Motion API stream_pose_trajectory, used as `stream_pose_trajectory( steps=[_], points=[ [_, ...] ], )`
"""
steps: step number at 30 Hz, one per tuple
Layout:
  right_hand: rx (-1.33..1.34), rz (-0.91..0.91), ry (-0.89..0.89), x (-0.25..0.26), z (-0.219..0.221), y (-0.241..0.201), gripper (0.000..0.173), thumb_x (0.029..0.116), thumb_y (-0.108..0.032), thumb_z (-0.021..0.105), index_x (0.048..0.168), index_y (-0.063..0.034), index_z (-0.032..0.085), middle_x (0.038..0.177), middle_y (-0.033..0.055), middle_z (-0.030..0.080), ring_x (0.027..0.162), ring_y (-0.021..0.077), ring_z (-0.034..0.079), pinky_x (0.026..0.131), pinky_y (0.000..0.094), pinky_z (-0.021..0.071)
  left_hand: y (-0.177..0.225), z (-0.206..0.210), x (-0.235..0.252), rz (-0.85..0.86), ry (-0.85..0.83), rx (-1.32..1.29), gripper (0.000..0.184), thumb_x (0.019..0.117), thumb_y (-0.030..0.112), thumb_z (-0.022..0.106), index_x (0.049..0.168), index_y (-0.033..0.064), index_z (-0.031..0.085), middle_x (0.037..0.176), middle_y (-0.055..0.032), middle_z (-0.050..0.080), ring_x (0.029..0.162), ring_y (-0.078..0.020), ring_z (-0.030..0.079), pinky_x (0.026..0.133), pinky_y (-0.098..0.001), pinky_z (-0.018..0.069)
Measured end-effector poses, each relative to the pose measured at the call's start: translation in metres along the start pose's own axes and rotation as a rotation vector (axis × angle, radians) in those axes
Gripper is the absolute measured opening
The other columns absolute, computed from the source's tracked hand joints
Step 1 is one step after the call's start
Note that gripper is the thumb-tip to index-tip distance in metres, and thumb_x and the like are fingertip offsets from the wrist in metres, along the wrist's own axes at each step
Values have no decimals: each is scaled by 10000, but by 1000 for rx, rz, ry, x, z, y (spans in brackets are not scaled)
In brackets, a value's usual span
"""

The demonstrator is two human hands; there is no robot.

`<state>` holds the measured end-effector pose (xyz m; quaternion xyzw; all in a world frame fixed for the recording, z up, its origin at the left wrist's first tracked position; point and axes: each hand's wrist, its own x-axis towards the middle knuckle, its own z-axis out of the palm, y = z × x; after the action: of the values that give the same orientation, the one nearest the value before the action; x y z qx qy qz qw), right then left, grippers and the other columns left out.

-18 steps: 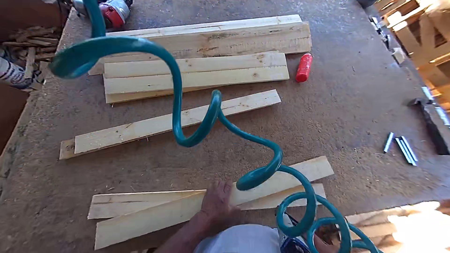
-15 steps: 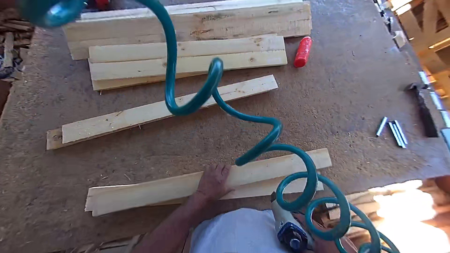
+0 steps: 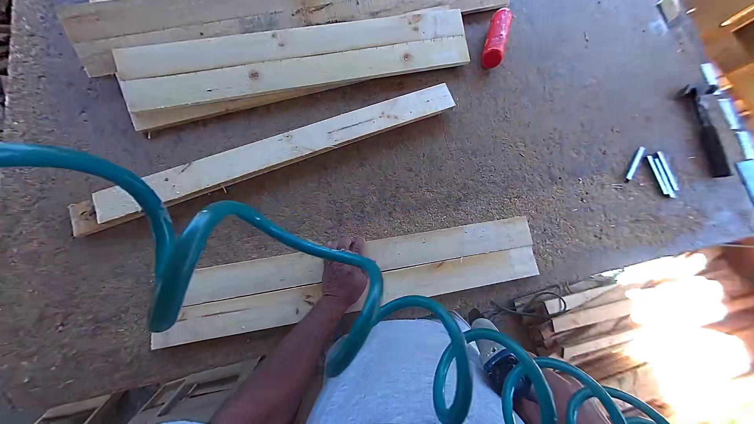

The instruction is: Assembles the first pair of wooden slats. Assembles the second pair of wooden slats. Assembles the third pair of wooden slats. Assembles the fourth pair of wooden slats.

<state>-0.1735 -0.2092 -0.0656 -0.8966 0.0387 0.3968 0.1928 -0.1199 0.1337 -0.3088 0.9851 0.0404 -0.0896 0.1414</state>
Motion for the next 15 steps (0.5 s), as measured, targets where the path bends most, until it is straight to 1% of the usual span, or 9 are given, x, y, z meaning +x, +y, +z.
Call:
stream_pose_trajectory(
  steps=[2, 4, 5, 6, 8, 10, 12, 14, 15],
  points=[
    [1, 30, 22, 0, 6, 3, 562, 906, -466, 702, 1316, -82, 666, 1041, 171, 761, 985, 364, 735, 868, 626, 553, -2, 9, -3, 8, 109, 18, 634, 996, 622, 472, 1395, 157, 634, 1394, -152, 599, 1351, -356, 515, 1186, -563, 330],
    [-11, 30, 52, -1, 7, 1, 540, 899, -407, 712, 1314, -65, 670, 1032, 182, 760, 971, 372, 733, 863, 621, 546, -4, 14, -2, 24, 184, 18, 673, 978, 671, 463, 1362, 153, 656, 1350, -148, 622, 1307, -356, 547, 1144, -572, 378],
    [-24, 19, 75, 1, 8, 3, 541, 888, -392, 721, 1314, -62, 674, 1026, 180, 764, 960, 368, 737, 853, 613, 553, -5, 15, -1, 22, 185, 15, 674, 973, 680, 466, 1356, 159, 658, 1338, -145, 624, 1296, -350, 553, 1135, -567, 387],
    [-47, 21, 63, 5, 10, 8, 546, 895, -408, 711, 1327, -78, 665, 1054, 165, 762, 984, 350, 735, 869, 603, 555, -5, 15, 1, 15, 174, 13, 674, 967, 682, 470, 1354, 165, 661, 1334, -142, 625, 1288, -344, 558, 1133, -564, 386],
    [-77, 42, 25, 15, 12, 14, 516, 908, -435, 702, 1295, -95, 677, 1107, 154, 751, 1054, 329, 717, 922, 592, 544, -6, 16, 2, 4, 152, -7, 694, 956, 707, 467, 1361, 175, 652, 1343, -128, 615, 1283, -326, 553, 1144, -561, 372],
    [-113, 94, -23, 25, 15, 21, 549, 903, -467, 698, 1305, -95, 666, 1141, 170, 738, 1095, 348, 701, 951, 617, 523, -5, 9, 0, 9, 144, -40, 708, 942, 712, 495, 1356, 161, 656, 1351, -125, 618, 1283, -327, 554, 1141, -562, 368],
    [-141, 100, -17, 32, 18, 27, 612, 878, -529, 715, 1304, -96, 646, 1093, 173, 747, 1055, 360, 715, 927, 628, 531, -7, 4, -1, 53, 172, -70, 670, 939, 653, 552, 1343, 130, 663, 1319, -139, 626, 1267, -343, 558, 1128, -566, 377],
    [-125, 110, -26, 35, 14, 26, 654, 849, -577, 743, 1312, -125, 647, 1056, 162, 756, 1022, 358, 723, 908, 631, 535, -18, 10, -6, 105, 193, -94, 672, 961, 632, 530, 1396, 130, 631, 1382, -136, 608, 1336, -347, 524, 1165, -571, 347],
    [-122, 119, -45, 39, 11, 27, 671, 843, -608, 737, 1329, -156, 640, 1064, 134, 759, 1026, 331, 723, 914, 615, 541, -24, 13, -10, 126, 191, -104, 665, 982, 616, 503, 1423, 130, 610, 1438, -129, 584, 1395, -345, 487, 1199, -577, 314]
  ],
)
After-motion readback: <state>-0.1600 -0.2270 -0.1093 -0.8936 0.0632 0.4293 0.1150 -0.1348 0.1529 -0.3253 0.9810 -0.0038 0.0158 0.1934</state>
